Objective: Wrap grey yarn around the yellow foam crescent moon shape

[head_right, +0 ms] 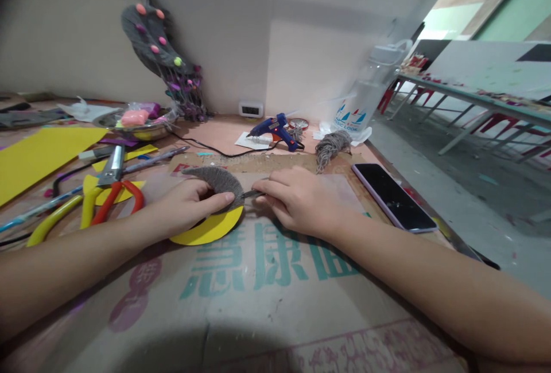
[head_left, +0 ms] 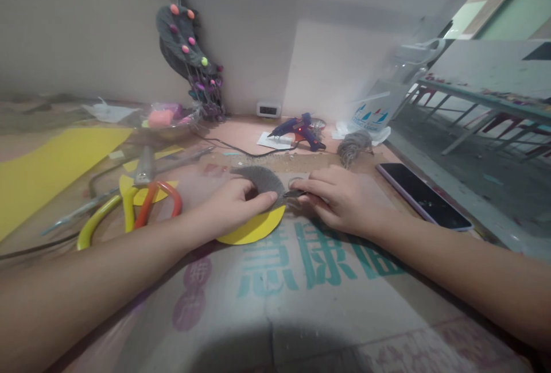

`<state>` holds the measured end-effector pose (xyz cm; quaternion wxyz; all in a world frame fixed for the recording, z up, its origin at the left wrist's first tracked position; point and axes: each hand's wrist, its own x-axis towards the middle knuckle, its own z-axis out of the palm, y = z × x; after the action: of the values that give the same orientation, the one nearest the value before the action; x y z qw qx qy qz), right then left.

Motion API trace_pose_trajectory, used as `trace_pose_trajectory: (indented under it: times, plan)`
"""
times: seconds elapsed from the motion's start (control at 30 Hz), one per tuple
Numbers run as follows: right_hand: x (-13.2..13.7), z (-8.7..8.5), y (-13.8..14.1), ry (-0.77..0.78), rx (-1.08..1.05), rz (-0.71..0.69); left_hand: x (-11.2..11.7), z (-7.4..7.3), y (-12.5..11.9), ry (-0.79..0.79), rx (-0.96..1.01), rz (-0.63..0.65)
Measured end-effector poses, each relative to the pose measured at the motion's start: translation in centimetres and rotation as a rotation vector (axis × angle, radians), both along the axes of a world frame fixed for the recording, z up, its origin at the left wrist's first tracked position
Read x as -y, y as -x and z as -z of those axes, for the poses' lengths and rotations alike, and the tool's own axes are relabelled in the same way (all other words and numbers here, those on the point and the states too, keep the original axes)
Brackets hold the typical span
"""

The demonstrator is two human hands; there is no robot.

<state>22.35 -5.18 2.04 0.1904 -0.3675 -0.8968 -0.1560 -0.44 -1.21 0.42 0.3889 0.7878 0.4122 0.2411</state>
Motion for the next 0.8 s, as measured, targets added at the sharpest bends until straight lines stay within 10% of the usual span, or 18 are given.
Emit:
trace_pose_trajectory:
  times: [0.8]
  plan:
    - [0.11, -0.17, 0.25, -0.05, 0.059, -0.014, -0.3, 0.35, 0.08, -0.01, -0.004, 0.052]
